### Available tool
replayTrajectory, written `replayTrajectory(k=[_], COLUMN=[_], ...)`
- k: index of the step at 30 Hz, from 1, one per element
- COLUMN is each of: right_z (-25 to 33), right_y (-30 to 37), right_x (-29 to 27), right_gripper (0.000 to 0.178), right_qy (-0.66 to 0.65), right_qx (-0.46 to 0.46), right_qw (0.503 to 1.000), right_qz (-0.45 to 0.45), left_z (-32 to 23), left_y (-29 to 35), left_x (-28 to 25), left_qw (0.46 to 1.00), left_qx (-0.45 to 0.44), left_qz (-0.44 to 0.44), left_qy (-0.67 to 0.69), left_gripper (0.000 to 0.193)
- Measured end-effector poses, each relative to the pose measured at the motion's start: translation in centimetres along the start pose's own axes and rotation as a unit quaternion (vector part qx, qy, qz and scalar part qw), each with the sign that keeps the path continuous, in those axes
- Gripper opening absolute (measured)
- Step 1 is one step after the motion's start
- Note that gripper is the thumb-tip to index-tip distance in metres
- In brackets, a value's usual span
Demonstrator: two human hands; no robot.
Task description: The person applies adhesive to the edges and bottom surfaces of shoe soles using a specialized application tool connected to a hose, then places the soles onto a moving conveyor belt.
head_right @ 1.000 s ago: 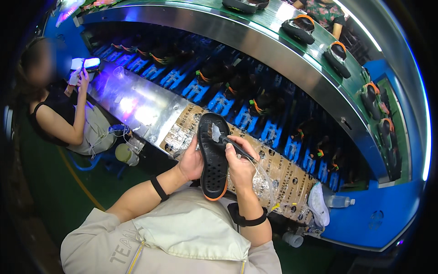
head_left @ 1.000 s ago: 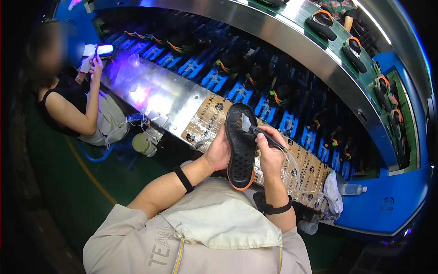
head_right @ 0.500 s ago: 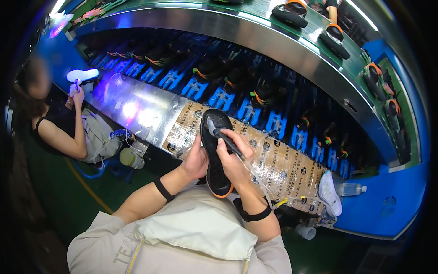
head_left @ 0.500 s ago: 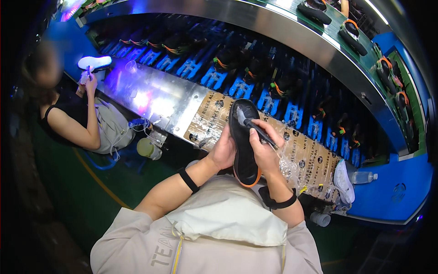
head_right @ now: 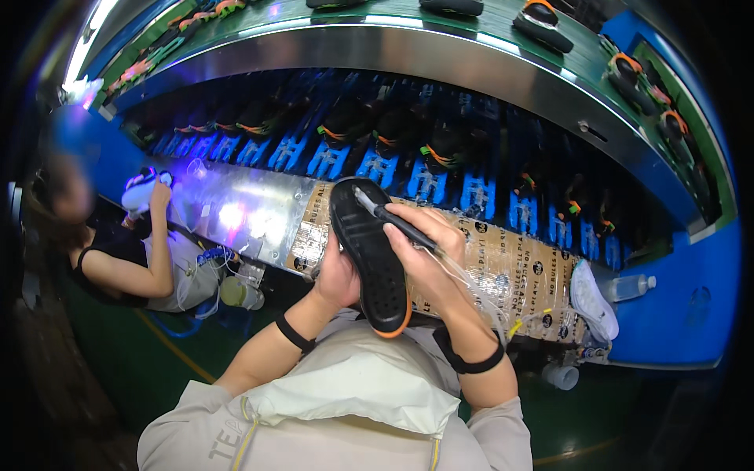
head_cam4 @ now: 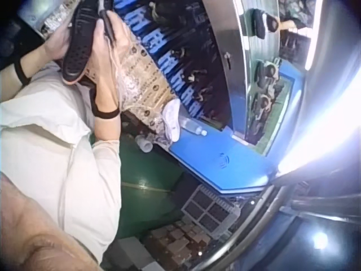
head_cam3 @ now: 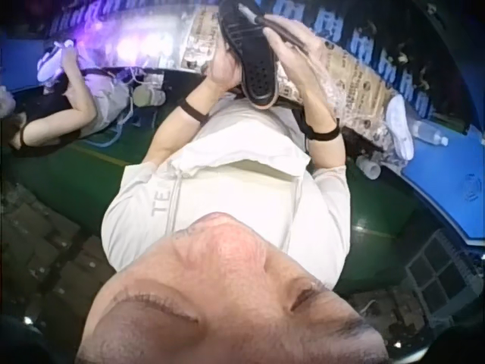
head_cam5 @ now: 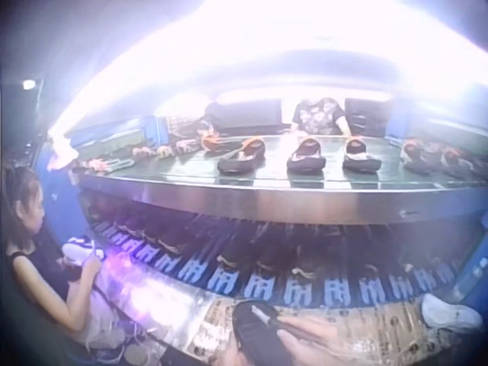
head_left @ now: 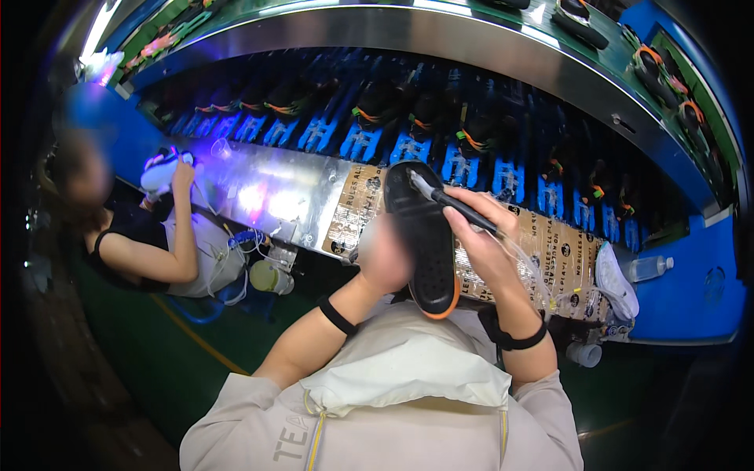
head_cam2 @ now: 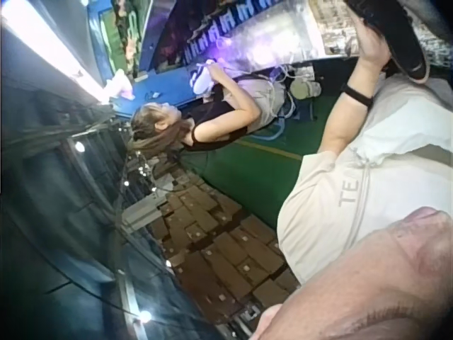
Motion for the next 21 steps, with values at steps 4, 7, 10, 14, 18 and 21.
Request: replayTrajectory(k=[4,7,10,14,18,21], right_z=[0.0,-0.8,0.6,0.9,0.2,2.6], right_y=[0.6,0.0,0.1,0.8,1.1,2.3], right_x=[1.2,0.5,0.1,0.0,0.6,1.3], right_gripper=[0.026,0.027,0.026,0.022,0.029,0.028], right_qy=[0.037,-0.061,0.007,0.076,0.076,0.150], right_qx=[-0.116,-0.046,-0.042,-0.173,-0.131,-0.236], right_qw=[0.983,0.977,0.992,0.958,0.979,0.937], right_qz=[0.136,0.200,0.115,0.214,0.134,0.212], left_z=[0.0,-0.9,-0.9,-2.2,-2.4,-3.6], left_y=[0.7,0.5,0.3,-0.1,-0.8,-1.3], left_x=[-0.4,-1.1,-0.6,-0.2,-0.5,0.1], left_qw=[0.996,0.999,1.000,0.998,0.998,0.998], left_qx=[0.017,-0.006,0.007,0.002,0.059,0.047], left_qz=[0.013,0.037,0.008,0.067,-0.020,-0.022], left_qy=[-0.085,0.009,-0.020,0.022,0.016,0.028], left_gripper=[0.087,0.086,0.084,0.083,0.090,0.095])
Point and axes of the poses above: each hand's wrist, its own y-axis away from the middle knuckle, its own x-axis out of the palm, z = x × y, the point moved 3 cm from there along -y, towards the middle knuckle, and after that the axes turned 15 degrees about x, right-handed, at the moved point
